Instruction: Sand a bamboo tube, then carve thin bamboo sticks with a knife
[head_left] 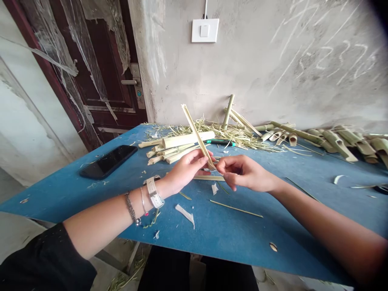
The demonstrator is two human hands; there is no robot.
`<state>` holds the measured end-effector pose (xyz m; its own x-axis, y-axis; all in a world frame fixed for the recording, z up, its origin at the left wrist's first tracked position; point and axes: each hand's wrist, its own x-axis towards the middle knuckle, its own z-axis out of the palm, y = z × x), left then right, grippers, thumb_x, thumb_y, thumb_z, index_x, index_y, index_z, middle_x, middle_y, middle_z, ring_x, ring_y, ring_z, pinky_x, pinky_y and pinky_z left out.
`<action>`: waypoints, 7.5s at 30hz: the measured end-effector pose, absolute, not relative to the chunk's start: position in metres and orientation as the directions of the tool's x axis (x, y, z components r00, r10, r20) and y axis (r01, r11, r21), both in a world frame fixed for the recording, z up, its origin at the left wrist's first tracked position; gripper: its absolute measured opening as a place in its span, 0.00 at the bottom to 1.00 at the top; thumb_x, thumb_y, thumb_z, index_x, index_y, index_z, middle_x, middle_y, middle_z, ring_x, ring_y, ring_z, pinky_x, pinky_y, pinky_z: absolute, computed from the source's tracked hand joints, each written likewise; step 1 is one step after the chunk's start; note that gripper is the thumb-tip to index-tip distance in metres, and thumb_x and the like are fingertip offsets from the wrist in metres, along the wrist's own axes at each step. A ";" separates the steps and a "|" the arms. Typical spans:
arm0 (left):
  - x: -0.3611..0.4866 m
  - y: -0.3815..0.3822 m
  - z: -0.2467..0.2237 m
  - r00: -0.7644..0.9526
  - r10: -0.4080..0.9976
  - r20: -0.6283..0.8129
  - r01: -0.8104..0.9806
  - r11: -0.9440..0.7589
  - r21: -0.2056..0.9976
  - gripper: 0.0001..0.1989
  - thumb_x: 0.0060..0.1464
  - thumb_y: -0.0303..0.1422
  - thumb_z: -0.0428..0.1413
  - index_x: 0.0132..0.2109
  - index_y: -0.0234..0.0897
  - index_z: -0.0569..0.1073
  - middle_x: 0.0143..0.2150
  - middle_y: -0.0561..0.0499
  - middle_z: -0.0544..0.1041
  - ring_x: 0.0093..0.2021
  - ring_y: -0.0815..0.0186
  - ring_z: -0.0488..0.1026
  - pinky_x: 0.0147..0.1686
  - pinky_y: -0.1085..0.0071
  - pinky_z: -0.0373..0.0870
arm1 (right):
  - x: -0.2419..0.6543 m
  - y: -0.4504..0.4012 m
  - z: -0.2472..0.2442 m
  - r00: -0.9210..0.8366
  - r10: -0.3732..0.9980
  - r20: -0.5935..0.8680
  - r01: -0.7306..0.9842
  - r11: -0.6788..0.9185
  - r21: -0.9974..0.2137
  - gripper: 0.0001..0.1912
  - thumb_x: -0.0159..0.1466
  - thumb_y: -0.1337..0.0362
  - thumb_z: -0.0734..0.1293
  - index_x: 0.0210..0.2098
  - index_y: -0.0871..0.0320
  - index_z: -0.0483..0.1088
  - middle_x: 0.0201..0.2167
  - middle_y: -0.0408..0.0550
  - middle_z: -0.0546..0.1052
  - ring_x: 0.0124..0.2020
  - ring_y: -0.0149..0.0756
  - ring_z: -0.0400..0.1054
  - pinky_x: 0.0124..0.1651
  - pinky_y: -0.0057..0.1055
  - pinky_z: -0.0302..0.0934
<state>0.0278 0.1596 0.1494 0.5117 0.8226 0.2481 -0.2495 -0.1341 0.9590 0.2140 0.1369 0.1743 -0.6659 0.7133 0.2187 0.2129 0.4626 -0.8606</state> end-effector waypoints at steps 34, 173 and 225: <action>0.030 0.161 0.149 0.463 0.864 0.198 -0.205 -0.113 0.972 0.07 0.56 0.31 0.51 0.41 0.32 0.69 0.41 0.46 0.73 0.42 0.65 0.72 0.39 0.69 0.71 | 0.204 0.138 0.165 -0.555 0.680 0.480 0.462 0.731 -0.502 0.06 0.65 0.67 0.57 0.31 0.59 0.62 0.27 0.43 0.65 0.26 0.27 0.61 0.32 0.27 0.56; -0.047 0.176 0.170 0.758 0.588 0.283 0.596 -0.800 0.067 0.15 0.53 0.34 0.50 0.47 0.37 0.70 0.35 0.46 0.75 0.30 0.65 0.70 0.25 0.71 0.58 | 0.207 0.149 0.157 -0.561 0.685 0.464 0.691 0.696 -0.193 0.11 0.64 0.59 0.58 0.39 0.54 0.69 0.35 0.48 0.75 0.35 0.35 0.69 0.37 0.30 0.63; -0.070 0.213 0.182 0.403 0.850 0.340 -0.089 -0.333 0.939 0.05 0.51 0.33 0.55 0.36 0.38 0.70 0.40 0.50 0.74 0.42 0.68 0.74 0.34 0.75 0.72 | 0.283 0.190 0.153 0.191 0.900 0.392 0.483 0.262 -0.836 0.22 0.56 0.58 0.63 0.49 0.58 0.65 0.43 0.54 0.73 0.40 0.42 0.69 0.47 0.45 0.63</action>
